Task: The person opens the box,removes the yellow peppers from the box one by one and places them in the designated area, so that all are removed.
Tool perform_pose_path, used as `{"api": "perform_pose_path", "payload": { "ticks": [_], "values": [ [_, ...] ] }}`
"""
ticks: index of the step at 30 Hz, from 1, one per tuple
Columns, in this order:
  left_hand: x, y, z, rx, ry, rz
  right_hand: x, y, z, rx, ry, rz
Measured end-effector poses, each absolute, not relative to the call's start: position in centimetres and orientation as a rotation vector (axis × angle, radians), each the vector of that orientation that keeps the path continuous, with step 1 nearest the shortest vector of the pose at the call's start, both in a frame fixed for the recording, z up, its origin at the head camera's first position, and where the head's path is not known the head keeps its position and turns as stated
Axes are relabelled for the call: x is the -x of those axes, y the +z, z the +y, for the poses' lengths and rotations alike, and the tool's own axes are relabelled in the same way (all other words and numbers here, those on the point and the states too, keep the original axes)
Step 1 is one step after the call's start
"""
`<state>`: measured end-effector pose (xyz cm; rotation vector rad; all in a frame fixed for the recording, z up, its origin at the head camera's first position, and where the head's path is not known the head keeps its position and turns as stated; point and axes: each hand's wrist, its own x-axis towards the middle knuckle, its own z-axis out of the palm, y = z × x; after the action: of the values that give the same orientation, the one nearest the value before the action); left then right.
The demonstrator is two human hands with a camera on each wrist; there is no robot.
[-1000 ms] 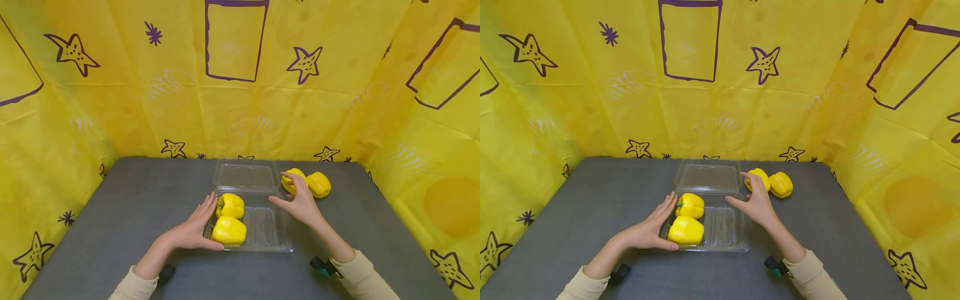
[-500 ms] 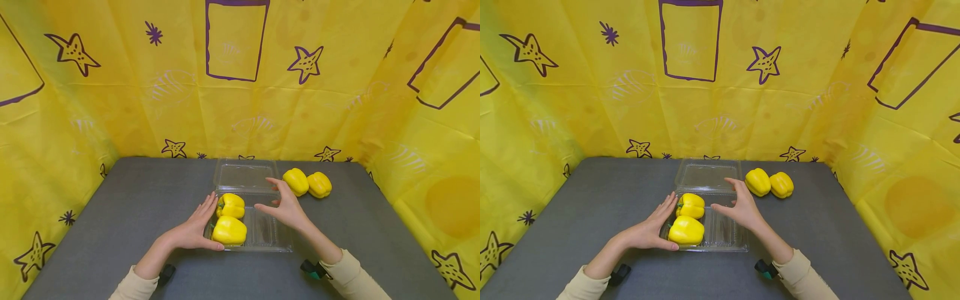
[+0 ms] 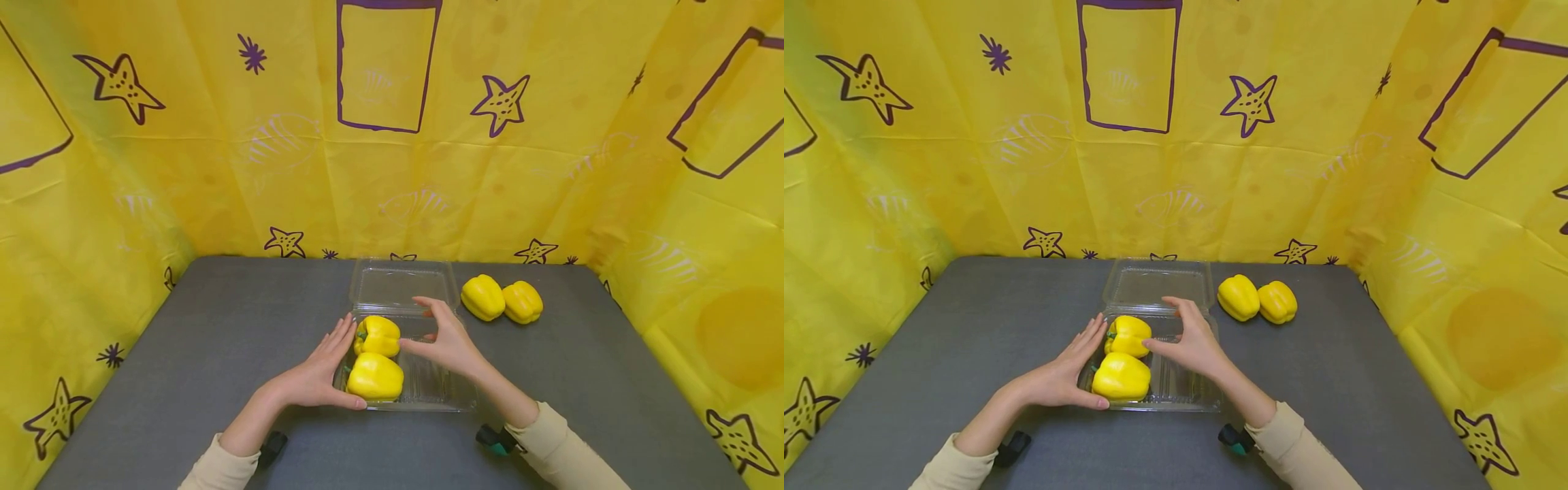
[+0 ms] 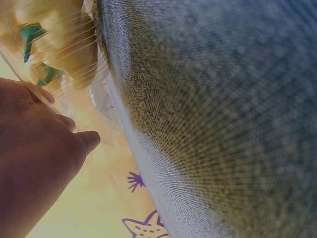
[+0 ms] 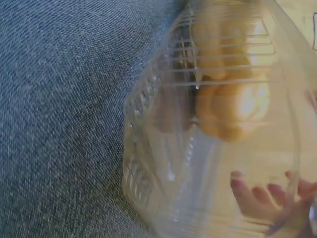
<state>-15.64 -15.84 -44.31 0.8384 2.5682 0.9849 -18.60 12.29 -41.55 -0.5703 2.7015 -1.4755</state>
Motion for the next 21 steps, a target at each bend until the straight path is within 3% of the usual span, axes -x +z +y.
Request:
{"api": "perform_pose_path", "payload": {
  "ticks": [21],
  "values": [
    [15.7, -44.3, -15.8, -0.850, 0.990, 2.560, 19.0, -41.9, 9.8, 0.647, -1.375, 2.653]
  ]
}}
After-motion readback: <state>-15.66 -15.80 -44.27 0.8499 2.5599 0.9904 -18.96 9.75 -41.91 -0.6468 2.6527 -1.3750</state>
